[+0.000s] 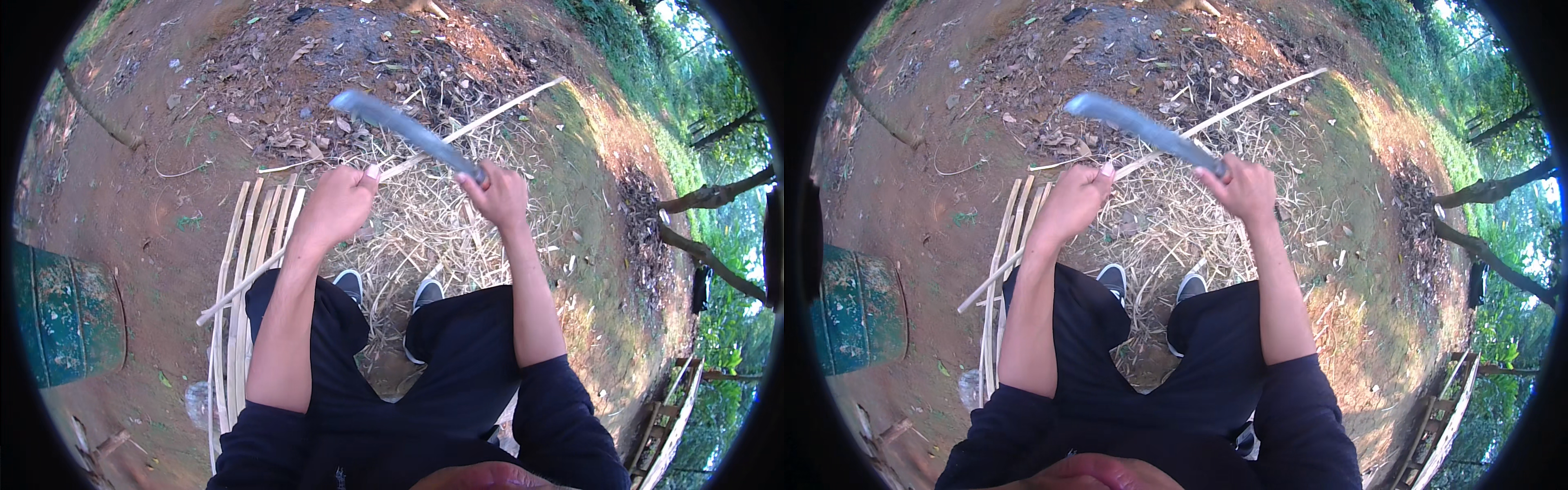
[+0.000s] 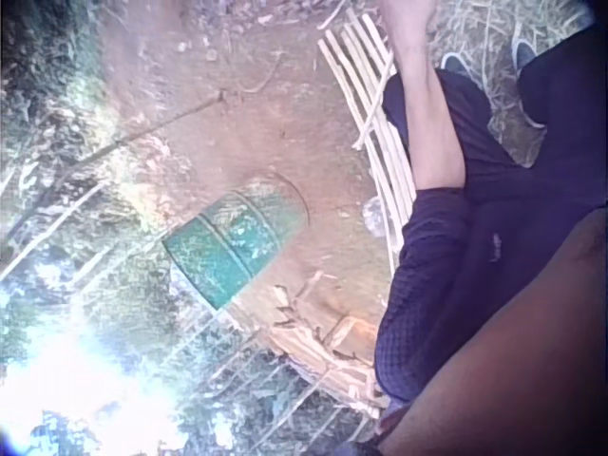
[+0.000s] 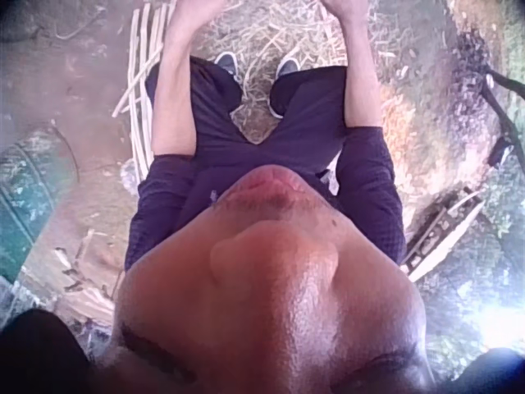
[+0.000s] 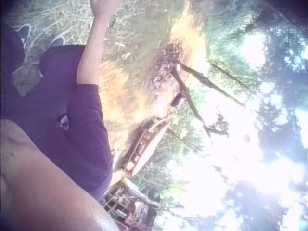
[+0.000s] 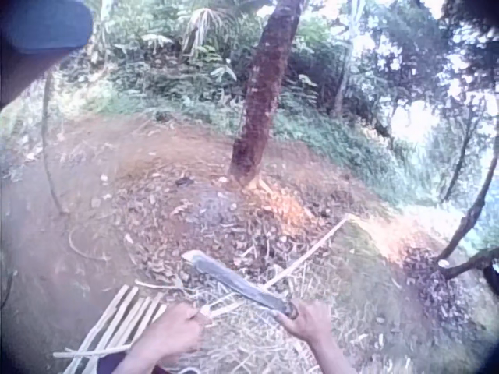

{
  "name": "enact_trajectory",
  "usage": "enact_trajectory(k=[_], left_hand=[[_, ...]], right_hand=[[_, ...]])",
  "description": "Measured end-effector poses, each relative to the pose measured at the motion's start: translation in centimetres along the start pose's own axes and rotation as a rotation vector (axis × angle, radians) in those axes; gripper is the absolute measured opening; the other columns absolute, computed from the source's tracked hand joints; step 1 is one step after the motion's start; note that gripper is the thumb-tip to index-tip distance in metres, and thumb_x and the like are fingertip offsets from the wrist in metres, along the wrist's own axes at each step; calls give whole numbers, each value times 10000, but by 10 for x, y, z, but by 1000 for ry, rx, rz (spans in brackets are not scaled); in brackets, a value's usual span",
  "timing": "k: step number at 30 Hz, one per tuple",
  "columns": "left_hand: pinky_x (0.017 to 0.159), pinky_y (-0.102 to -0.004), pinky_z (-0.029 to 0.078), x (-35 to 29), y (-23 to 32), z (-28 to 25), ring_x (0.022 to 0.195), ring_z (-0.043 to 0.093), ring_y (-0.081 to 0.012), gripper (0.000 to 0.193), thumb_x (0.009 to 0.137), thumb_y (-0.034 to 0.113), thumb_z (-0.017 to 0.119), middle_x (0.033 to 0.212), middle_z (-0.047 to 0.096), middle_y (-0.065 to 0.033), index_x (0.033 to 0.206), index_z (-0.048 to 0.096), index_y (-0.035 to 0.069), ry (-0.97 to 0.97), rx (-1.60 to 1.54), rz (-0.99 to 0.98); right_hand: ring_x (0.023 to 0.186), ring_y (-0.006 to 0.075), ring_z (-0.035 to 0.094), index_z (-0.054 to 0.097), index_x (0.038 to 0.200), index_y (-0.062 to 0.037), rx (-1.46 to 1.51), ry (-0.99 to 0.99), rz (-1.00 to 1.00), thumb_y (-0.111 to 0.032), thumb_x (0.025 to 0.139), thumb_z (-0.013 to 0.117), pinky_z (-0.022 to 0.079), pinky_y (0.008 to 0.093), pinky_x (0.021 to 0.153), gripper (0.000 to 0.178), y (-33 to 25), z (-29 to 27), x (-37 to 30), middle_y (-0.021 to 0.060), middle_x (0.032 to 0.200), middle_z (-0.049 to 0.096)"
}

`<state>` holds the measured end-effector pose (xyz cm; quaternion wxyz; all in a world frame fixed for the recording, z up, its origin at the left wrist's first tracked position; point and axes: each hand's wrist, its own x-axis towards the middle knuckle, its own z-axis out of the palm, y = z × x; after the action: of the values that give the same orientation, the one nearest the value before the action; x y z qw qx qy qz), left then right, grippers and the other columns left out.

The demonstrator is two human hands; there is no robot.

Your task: The person whittles a thin piece of bamboo using a large blade, repeatedly scraping and peeling away small shavings from the surface.

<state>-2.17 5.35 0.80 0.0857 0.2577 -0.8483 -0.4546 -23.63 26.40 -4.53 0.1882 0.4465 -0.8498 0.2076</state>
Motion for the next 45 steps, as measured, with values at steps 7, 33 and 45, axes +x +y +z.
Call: enact_trajectory(k=[7,33,45], left_hand=[[457,-352,273,9,-16,11,431,323,-122,462,1022,327,467,497,366,33,631,475,81,-257,-449,-153],[584,-485,459,-14,23,-5,556,623,-345,506,1052,272,427,616,615,-211,754,634,-80,-32,-7,41],[731,-503,488,-14,28,-1,813,648,-469,326,1030,185,457,840,661,-297,1013,634,-88,30,-74,208]], right_hand=[[391,116,471,570,668,-67,217,106,485,-664,952,496,369,306,378,665,25,-6,4,2,469,474],[412,107,420,587,633,-66,142,219,605,-676,956,488,304,308,390,698,60,-12,2,-12,496,496],[408,226,573,521,651,-118,9,132,-163,-754,781,654,444,369,411,662,-44,-15,0,19,436,475]])
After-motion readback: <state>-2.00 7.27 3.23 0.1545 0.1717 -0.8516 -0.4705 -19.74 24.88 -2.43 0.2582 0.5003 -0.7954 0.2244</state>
